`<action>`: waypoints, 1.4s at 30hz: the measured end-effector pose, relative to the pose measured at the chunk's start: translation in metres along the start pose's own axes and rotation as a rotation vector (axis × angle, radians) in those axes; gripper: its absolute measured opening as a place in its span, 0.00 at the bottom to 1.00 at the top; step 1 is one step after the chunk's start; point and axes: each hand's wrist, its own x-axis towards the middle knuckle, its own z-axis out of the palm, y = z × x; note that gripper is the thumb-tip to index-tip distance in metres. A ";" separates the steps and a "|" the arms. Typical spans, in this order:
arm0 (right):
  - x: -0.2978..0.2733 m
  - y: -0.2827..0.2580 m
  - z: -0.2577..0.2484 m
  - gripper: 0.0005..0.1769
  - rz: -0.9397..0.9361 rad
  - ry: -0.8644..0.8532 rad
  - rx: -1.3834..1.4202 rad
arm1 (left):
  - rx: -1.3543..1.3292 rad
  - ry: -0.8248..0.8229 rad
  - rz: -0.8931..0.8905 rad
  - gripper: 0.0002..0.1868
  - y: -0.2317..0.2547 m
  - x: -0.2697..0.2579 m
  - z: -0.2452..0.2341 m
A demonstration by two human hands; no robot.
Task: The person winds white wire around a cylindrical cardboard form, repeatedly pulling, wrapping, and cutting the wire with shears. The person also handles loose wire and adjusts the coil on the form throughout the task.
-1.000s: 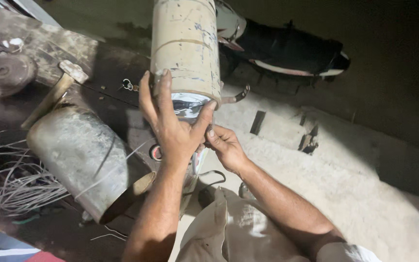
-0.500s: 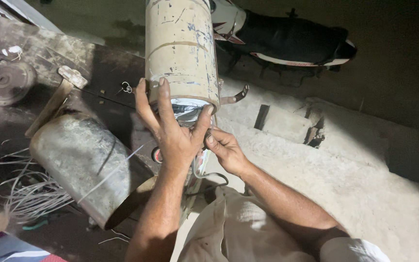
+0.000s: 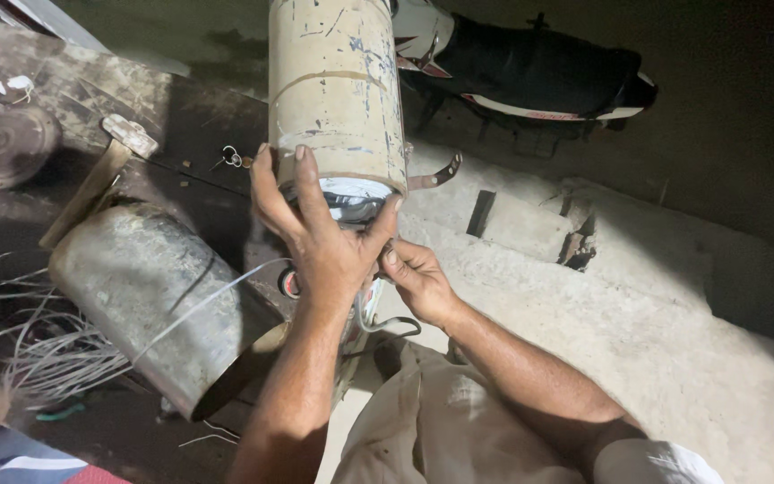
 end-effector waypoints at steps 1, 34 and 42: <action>-0.002 -0.001 0.000 0.24 0.003 0.002 0.014 | 0.010 -0.012 -0.001 0.59 0.001 0.000 0.000; -0.027 -0.049 0.036 0.26 -0.060 0.273 -0.940 | -0.284 0.071 0.043 0.14 -0.026 0.011 -0.036; -0.036 -0.076 0.048 0.25 -0.263 0.069 -0.864 | -0.378 -0.092 0.085 0.16 0.003 -0.040 -0.030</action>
